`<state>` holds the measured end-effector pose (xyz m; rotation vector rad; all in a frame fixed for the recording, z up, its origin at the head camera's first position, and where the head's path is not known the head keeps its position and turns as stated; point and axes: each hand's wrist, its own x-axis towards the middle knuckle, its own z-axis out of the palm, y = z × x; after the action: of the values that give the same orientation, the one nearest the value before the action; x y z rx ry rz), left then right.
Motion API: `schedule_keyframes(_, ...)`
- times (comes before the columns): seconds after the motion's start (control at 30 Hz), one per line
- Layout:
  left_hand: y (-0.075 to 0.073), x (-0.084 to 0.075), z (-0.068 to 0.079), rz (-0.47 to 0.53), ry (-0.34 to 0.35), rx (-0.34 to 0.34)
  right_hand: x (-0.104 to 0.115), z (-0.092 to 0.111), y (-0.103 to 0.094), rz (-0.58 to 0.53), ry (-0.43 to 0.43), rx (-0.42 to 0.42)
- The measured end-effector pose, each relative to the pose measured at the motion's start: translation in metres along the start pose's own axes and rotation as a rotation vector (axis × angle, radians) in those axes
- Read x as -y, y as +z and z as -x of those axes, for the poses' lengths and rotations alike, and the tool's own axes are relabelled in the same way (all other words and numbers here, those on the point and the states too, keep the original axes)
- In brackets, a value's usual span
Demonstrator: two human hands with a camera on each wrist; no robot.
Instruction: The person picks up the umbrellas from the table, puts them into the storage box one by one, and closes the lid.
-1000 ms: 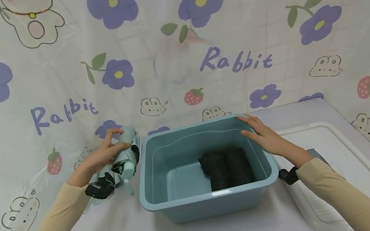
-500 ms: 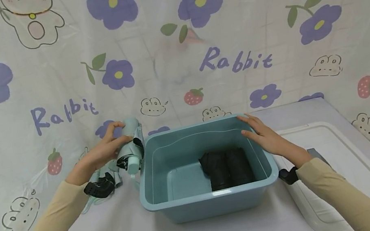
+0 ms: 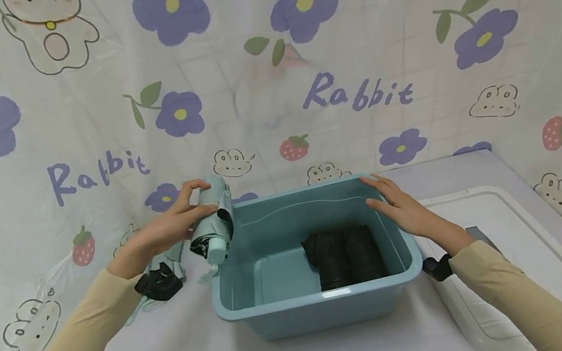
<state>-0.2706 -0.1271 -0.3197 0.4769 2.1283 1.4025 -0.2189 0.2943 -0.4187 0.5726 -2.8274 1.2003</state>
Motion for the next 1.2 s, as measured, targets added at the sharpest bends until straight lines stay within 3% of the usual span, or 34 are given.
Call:
schedule_keyframes(0.27,0.019,-0.011,-0.006,0.006,0.011,0.053,0.001,0.001,0.001,-0.006,0.002,-0.001)
schedule_keyframes(0.6,0.043,0.0,-0.028,0.005,-0.017,0.035,0.005,0.001,0.001,-0.009,0.009,0.0)
schedule_keyframes(0.97,0.063,-0.001,-0.041,-0.023,-0.078,0.032,0.043,0.009,-0.007,-0.021,0.026,0.006)
schedule_keyframes(1.2,0.078,-0.002,-0.05,0.001,-0.107,0.075,0.023,0.004,-0.004,-0.007,0.006,0.003)
